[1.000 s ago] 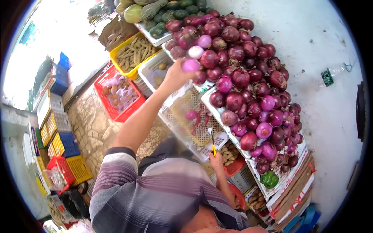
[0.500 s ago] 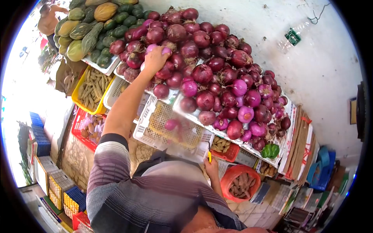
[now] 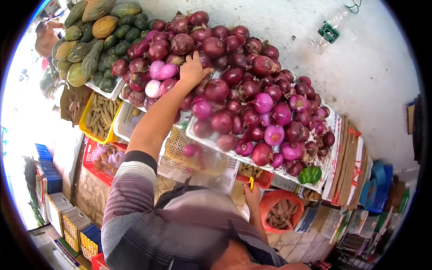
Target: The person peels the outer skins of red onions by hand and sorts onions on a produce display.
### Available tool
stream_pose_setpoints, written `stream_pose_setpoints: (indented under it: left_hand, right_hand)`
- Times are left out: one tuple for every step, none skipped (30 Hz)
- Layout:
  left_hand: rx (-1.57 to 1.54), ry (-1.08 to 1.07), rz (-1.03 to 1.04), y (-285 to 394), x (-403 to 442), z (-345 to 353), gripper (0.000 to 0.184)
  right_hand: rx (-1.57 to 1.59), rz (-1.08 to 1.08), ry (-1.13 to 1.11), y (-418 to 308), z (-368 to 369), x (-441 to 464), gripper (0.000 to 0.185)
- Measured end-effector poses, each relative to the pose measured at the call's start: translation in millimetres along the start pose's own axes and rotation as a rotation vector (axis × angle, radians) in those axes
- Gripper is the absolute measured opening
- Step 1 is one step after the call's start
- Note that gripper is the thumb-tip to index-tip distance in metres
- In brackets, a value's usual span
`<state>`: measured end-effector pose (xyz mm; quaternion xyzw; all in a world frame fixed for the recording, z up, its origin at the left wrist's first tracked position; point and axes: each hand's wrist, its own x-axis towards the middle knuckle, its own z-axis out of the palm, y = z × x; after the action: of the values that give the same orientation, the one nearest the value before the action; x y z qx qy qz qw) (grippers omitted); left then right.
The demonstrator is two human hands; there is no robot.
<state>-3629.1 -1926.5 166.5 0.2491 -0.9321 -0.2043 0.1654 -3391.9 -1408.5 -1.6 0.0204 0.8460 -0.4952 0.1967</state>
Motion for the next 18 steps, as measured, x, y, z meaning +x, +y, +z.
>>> stream_pose_setpoints:
  left_hand:
    - [0.044, -0.015, -0.038, 5, -1, 0, 0.095]
    - [0.055, -0.002, -0.043, 5, 1, 5, 0.096]
    - [0.064, 0.012, -0.047, 5, 5, 10, 0.096]
    - [0.074, 0.028, -0.050, 4, 10, 14, 0.096]
    - [0.034, 0.035, -0.071, 2, 13, 17, 0.096]
    - [-0.007, 0.043, -0.092, 2, 15, 17, 0.096]
    - [-0.048, 0.054, -0.109, 1, 17, 16, 0.096]
    - [-0.101, 0.073, -0.106, -1, 18, 14, 0.092]
    - [-0.284, 0.070, -0.082, -4, 20, 12, 0.089]
    - [-0.467, 0.067, -0.057, -8, 23, 9, 0.086]
    - [-0.650, 0.063, -0.031, -11, 25, 8, 0.083]
    - [-0.968, -0.010, 0.000, -3, 21, 3, 0.072]
    - [-1.214, -0.139, -0.050, 8, 12, -9, 0.069]
    - [-1.459, -0.275, -0.107, 18, 1, -20, 0.067]
    - [-1.702, -0.415, -0.170, 25, -12, -26, 0.065]
    - [-1.861, -0.559, -0.340, 27, -22, -26, 0.060]
    - [-1.760, -0.490, -0.221, 33, -31, -25, 0.061]
    - [-1.655, -0.425, -0.110, 45, -44, -30, 0.062]
  right_hand:
    - [0.010, 0.013, 0.000, 8, -4, 0, 0.015]
    - [0.019, 0.029, -0.001, 15, -8, -2, 0.015]
    - [0.036, 0.046, -0.001, 18, -11, -3, 0.014]
    - [0.055, 0.062, -0.001, 20, -13, -4, 0.014]
    - [0.073, 0.079, -0.003, 22, -15, -5, 0.013]
    - [0.085, 0.083, 0.001, 23, -18, -7, 0.013]
    - [0.100, 0.086, 0.007, 22, -20, -8, 0.013]
    - [0.120, 0.088, 0.016, 23, -20, -8, 0.012]
    - [0.129, 0.096, 0.024, 26, -20, -9, 0.012]
    - [0.139, 0.102, 0.031, 31, -20, -7, 0.013]
    - [0.147, 0.109, 0.039, 35, -19, -5, 0.014]
    - [0.141, 0.097, 0.019, 39, -20, 0, 0.013]
    - [0.135, 0.087, 0.001, 43, -22, 5, 0.012]
    - [0.128, 0.081, -0.017, 48, -24, 6, 0.012]
    - [0.115, 0.077, -0.018, 47, -25, 4, 0.012]
    - [0.102, 0.069, -0.019, 42, -24, 8, 0.011]
    - [0.088, 0.060, -0.019, 37, -24, 13, 0.011]
    - [0.063, 0.045, -0.023, 34, -24, 13, 0.011]
